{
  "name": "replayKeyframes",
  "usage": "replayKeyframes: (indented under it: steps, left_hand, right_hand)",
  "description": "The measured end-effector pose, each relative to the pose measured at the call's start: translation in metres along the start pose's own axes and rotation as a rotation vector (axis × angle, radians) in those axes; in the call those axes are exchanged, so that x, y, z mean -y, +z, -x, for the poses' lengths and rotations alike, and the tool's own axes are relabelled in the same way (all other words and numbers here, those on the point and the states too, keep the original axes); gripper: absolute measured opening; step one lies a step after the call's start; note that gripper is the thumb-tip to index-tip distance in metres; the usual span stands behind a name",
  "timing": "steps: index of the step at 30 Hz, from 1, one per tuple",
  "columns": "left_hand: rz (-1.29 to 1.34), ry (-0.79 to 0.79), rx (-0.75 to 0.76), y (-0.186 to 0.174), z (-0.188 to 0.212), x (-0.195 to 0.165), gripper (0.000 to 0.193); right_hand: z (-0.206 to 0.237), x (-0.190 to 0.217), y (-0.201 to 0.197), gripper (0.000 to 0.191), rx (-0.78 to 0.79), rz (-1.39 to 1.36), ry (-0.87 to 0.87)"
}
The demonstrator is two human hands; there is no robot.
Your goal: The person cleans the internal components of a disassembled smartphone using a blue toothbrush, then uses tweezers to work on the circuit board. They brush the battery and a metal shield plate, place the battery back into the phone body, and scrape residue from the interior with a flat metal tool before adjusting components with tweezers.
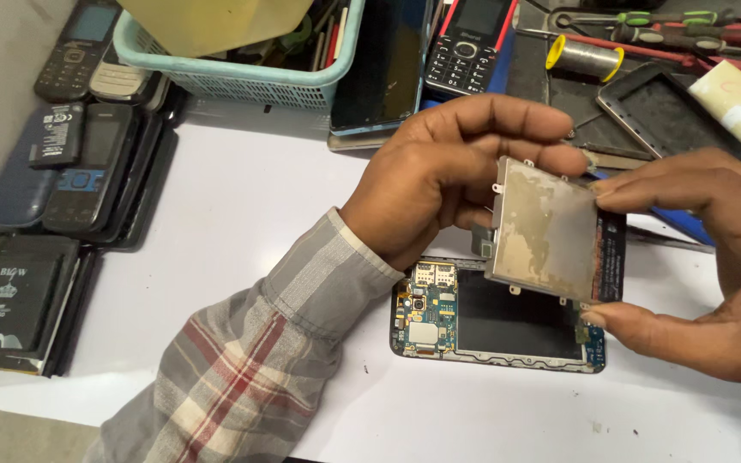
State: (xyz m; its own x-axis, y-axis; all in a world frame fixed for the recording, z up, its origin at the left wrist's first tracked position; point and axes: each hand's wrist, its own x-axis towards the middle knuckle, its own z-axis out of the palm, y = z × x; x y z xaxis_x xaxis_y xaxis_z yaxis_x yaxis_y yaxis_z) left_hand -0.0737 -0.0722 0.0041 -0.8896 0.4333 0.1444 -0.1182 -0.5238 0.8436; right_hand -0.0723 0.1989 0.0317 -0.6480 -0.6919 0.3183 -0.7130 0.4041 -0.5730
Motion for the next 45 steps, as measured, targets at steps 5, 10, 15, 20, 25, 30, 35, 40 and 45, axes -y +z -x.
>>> replayKeyframes:
  steps: [5,10,15,20,25,30,35,40,45]
  left_hand:
    - [-0.005,-0.07,-0.152,0.002,-0.004,0.0,0.044]
    - [-0.242,-0.075,-0.239,0.005,-0.004,0.007,0.035]
    - [-0.302,0.03,-0.185,0.001,-0.006,0.015,0.023]
    - [-0.364,0.03,-0.196,-0.003,-0.008,0.021,0.022]
    - [-0.426,0.051,-0.213,0.004,-0.01,0.019,0.022]
    - [-0.525,0.103,-0.191,0.012,-0.009,0.013,0.039]
    - [-0.687,-0.135,-0.342,0.012,0.005,0.005,0.045]
    - [-0.912,0.08,-0.23,0.006,0.035,-0.014,0.041]
    - [-1.102,0.147,-0.061,0.003,0.06,-0.009,0.049]
  right_hand:
    - [-0.003,-0.003,-0.001,0.076,-0.006,0.138,-0.014]
    - [-0.008,-0.002,0.0,0.074,0.005,0.224,-0.024]
    - [-0.011,0.003,0.003,0.079,0.04,0.254,0.005]
    - [-0.011,0.007,0.005,0.079,0.022,0.316,-0.007]
    - [-0.01,0.009,0.005,0.073,-0.006,0.267,-0.036]
    - [-0.007,0.008,0.0,0.071,0.05,0.274,-0.05]
    - [0.007,0.008,-0.001,0.072,0.097,0.272,-0.021]
    - [0.029,0.004,0.005,0.073,0.084,0.24,-0.018]
    - [0.048,-0.005,0.015,0.078,0.161,0.292,0.11]
